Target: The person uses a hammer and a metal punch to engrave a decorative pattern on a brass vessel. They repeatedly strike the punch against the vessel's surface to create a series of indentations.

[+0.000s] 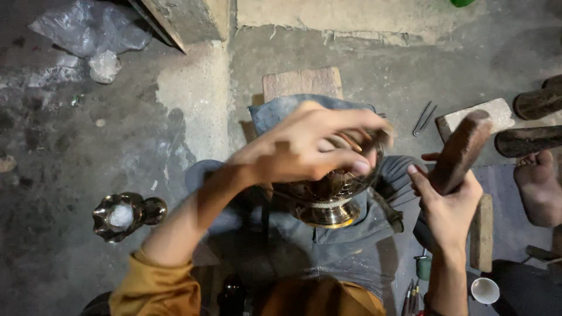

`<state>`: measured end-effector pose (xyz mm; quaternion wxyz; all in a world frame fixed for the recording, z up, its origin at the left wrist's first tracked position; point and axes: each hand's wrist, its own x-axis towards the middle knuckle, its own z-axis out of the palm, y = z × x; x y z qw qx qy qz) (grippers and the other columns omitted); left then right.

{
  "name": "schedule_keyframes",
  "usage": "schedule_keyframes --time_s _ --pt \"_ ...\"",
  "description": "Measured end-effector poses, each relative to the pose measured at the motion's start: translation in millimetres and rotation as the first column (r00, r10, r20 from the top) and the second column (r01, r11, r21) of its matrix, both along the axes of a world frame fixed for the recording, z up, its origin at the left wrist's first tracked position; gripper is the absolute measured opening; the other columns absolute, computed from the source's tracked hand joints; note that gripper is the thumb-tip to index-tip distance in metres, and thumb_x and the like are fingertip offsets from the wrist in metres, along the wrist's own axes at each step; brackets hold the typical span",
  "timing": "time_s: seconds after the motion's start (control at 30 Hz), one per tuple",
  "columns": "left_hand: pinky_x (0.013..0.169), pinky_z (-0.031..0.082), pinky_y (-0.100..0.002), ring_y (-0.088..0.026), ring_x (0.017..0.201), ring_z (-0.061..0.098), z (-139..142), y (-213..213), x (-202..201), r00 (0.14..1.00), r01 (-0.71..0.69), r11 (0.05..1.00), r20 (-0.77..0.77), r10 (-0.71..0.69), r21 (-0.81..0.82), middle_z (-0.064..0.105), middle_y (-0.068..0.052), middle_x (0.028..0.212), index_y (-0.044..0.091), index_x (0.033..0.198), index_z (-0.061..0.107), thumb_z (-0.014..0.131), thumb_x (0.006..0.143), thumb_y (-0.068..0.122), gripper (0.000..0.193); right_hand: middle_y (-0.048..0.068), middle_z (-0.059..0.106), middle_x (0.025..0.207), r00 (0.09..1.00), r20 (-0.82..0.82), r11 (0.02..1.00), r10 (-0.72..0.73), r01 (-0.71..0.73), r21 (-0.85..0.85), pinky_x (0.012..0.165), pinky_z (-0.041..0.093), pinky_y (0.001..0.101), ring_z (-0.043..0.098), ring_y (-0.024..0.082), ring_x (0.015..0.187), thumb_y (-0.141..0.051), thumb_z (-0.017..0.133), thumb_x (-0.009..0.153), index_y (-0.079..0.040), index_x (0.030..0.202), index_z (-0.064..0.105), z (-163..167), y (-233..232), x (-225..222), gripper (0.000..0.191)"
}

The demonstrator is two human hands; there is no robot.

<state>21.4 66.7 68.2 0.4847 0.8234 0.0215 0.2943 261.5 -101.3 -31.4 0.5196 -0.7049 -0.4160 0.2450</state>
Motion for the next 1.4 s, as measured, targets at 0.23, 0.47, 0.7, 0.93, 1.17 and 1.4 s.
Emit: schedule_keyframes --time_s 0.23,0.47,0.7,0.93,1.17,1.4 --pt "0.044 0.032 -0.025 -0.008 0.050 0.050 -9.7 17.9 33.5 0.902 0.289 0.954 -0.355 -0.244 0.078 0.066 0.000 0.067 0.014 0.125 0.067 0.062 0.093 -0.003 0.037 -0.004 0.061 0.089 0.991 -0.079 0.982 0.104 -0.090 0.165 0.071 0.051 0.0187 0.061 0.005 0.077 -0.008 0.078 0.099 0.000 0.125 0.064 -1.4 0.4 13.0 0.031" --pt "0.035 0.033 -0.027 -0.006 0.042 0.049 -0.2 8.9 41.3 0.844 0.304 0.950 -0.484 -0.233 0.074 0.067 0.004 0.065 0.021 0.142 0.058 0.072 0.089 0.005 0.057 0.005 0.064 0.095 0.990 0.118 0.958 0.075 -0.105 0.266 0.067 0.052 0.0239 0.063 0.013 0.075 0.004 0.076 0.104 0.000 0.126 0.058 15.7 1.4 36.3 0.029" --pt "0.031 0.037 -0.022 -0.008 0.036 0.051 14.3 5.0 38.1 0.821 0.280 0.951 -0.547 -0.163 0.136 0.065 -0.003 0.064 0.024 0.150 0.046 0.061 0.088 -0.003 0.069 0.016 0.058 0.127 0.958 0.250 0.934 0.144 -0.215 0.285 0.093 0.057 0.0301 0.061 0.018 0.096 0.014 0.069 0.111 0.002 0.136 0.050 21.8 -8.7 36.2 0.033" --pt "0.058 0.054 -0.021 -0.011 0.070 0.071 7.0 -12.3 1.1 0.960 -0.193 0.954 -0.157 0.232 0.228 0.074 -0.008 0.097 0.013 0.137 0.058 0.062 0.106 0.003 0.033 0.018 0.069 0.109 0.832 0.527 0.982 0.173 -0.183 -0.033 0.089 0.060 0.0401 0.070 0.025 0.096 0.017 0.069 0.075 0.008 0.122 0.060 59.6 5.9 17.3 0.049" --pt "0.084 0.068 -0.026 -0.013 0.098 0.078 -18.8 -88.3 -25.2 0.769 -0.582 0.689 -0.017 0.639 -0.431 0.077 -0.009 0.106 0.003 0.109 0.063 0.073 0.099 0.005 0.014 0.006 0.070 0.113 0.965 0.179 0.975 0.193 -0.209 0.078 0.092 0.061 0.0305 0.069 0.013 0.102 0.003 0.079 0.082 0.004 0.118 0.062 64.6 42.6 3.5 0.040" --pt "0.086 0.066 -0.024 -0.013 0.095 0.079 -37.6 -115.2 -1.1 0.558 -0.763 0.533 0.043 0.829 -0.366 0.077 -0.008 0.105 -0.001 0.111 0.061 0.070 0.104 0.001 0.011 0.014 0.073 0.107 0.757 0.534 0.873 0.376 -0.482 0.069 0.083 0.058 0.0341 0.070 0.018 0.094 -0.002 0.091 0.085 0.007 0.120 0.064 116.3 92.1 -10.2 0.045"
